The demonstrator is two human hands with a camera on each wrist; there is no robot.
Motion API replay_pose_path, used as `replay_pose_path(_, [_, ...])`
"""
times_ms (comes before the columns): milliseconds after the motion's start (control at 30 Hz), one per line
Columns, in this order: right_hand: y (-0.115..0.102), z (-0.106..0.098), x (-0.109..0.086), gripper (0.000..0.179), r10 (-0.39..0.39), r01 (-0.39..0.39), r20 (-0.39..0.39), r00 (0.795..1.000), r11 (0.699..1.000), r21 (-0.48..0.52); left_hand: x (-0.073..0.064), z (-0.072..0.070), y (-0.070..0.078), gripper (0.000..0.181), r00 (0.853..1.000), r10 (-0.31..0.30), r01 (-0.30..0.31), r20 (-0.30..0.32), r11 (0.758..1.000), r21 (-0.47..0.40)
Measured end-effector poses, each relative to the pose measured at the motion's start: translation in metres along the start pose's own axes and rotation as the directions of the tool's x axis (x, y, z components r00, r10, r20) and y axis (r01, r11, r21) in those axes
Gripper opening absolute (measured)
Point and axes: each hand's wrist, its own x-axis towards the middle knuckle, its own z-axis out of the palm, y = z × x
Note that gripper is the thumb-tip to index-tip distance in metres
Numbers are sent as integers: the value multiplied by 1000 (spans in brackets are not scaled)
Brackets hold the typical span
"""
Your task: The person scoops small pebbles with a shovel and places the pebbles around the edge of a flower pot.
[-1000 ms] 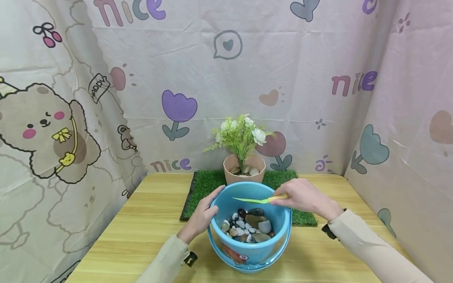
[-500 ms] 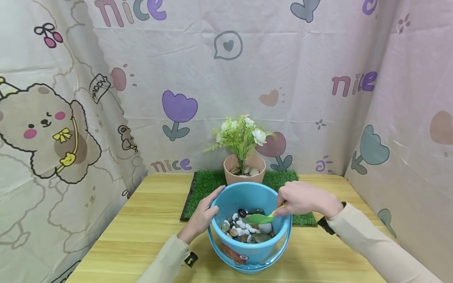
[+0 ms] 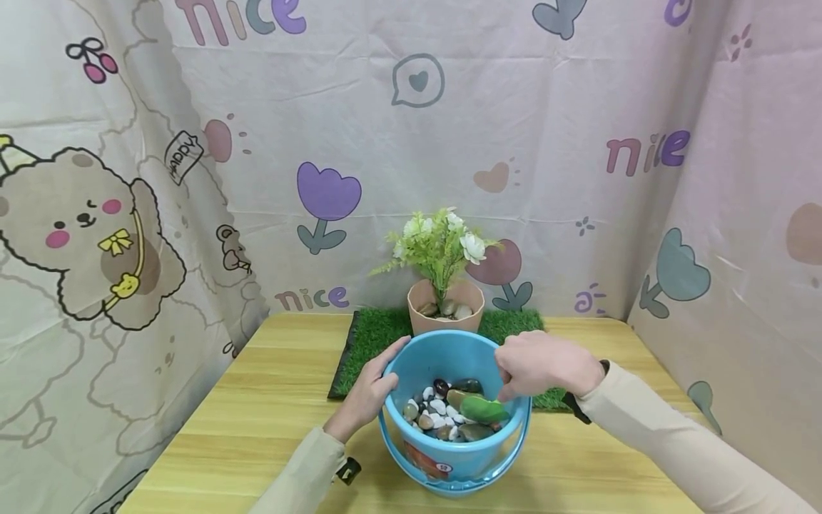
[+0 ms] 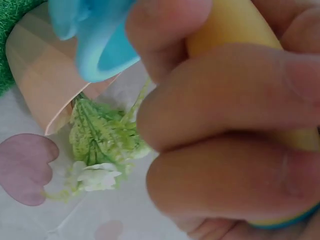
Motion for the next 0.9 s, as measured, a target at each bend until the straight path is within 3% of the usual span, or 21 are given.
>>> replay_pose_path(100, [-7,3,0,47,17,-20,-42,999,998,-63,0,0,1,68,1000,-1,1,3,1000,-1])
replay_pose_path(333, [-15,11,-4,47,-35,-7,-193,981,977,-213,1,0,1,68,1000,-4,4,-8,1000,1])
replay_pose_path(700, [-15,24,-2,42,-151,40,-297,943,936,-349,0,1,0,68,1000,-21,21,-17,1000,1])
replay_pose_path(900, [-11,30,-2,45,-171,48,-328,929,935,-351,0,1,1,69,1000,-19,19,-15,1000,0])
